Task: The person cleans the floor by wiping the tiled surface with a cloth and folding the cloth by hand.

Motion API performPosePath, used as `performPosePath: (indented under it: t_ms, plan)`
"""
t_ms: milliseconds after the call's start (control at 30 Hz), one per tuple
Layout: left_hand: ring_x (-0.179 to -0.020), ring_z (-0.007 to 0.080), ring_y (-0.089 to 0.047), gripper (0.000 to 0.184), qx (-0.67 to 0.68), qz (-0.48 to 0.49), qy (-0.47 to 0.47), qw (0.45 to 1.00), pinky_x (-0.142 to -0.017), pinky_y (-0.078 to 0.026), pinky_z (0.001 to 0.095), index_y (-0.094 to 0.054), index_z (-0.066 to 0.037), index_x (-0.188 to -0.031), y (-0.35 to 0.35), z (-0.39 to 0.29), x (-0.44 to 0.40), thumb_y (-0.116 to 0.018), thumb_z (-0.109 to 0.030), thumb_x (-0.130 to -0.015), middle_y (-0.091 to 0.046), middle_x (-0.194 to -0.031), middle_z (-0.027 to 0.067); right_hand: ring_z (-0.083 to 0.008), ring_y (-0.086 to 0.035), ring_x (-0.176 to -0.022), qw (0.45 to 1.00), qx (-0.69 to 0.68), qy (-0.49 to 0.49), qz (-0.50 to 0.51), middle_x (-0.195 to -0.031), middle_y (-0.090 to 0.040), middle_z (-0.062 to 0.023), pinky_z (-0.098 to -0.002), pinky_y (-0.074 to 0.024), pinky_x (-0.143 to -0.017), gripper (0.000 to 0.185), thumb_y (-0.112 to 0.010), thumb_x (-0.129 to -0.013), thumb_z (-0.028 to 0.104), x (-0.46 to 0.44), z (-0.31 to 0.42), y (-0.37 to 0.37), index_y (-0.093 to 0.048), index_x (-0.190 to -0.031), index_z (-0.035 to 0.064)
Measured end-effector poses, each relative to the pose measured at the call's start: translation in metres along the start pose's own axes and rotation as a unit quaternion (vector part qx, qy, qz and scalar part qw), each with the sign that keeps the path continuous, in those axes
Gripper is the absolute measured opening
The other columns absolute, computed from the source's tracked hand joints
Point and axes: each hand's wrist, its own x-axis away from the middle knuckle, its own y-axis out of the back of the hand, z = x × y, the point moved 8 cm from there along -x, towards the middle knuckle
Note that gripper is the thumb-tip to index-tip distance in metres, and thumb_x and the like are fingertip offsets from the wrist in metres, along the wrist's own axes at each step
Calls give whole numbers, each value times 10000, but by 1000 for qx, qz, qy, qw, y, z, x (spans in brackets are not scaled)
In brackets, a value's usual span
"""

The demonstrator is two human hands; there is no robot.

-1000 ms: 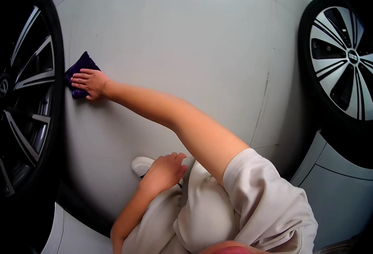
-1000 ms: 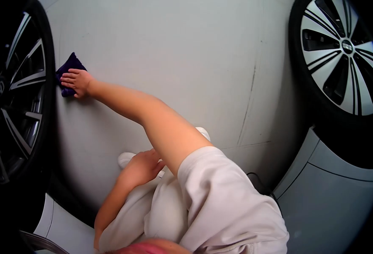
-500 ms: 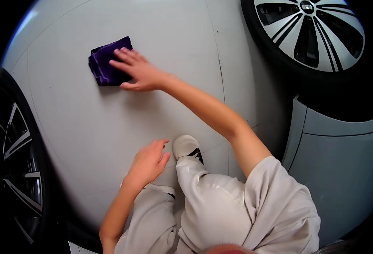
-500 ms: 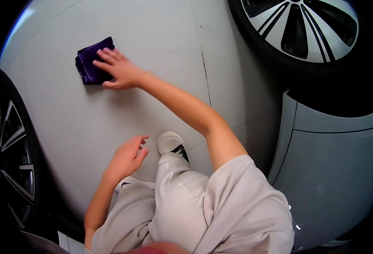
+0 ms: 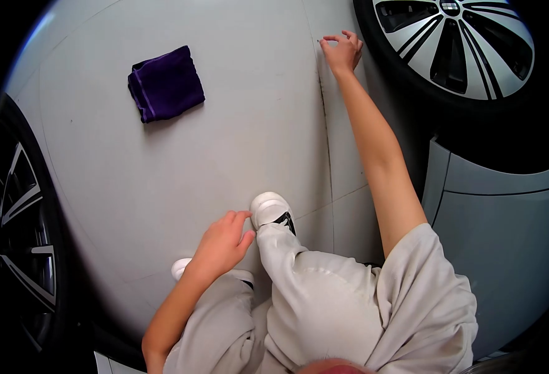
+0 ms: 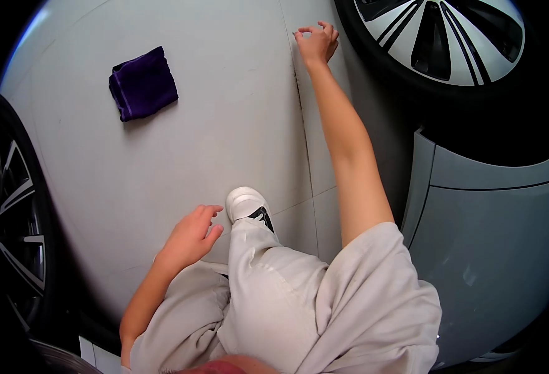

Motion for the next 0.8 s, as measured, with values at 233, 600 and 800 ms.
performPosePath:
  t_ms: [233, 600, 800]
  plan:
    - [-1022, 359, -647, 368, -3, -40, 7, 999, -905, -520, 457, -582, -34, -1318, 10, 10, 7, -596, -225, -1003, -642, -1196, 182, -228, -421, -1391, 996, 92, -1, 3, -1412, -570, -11, -484, -91, -1268, 92, -790, -809, 368, -3, 6, -12, -800, -830, 279]
    - [-1054, 339, -659, 356, -17, -55, 5, 998, -910, -523, 439, -580, -31, -1319, 15, 6, 3, -577, -211, -1012, -643, -1218, 176, -293, -444, -1337, 999, -16, 29, 25, -1407, -566, -54, -447, -308, -1184, 107, -771, -823, 312, 17, -29, -6, -804, -879, 227]
    - [-1053, 368, -629, 358, -13, -37, 11, 999, -954, -495, 462, -580, -31, -1314, 4, 10, 9, -579, -218, -1009, -634, -1190, 169, -294, -430, -1353, 998, -25, 50, -28, -1409, -563, -67, -440, -320, -1174, 158, -793, -816, 319, 4, 9, -9, -814, -951, 241]
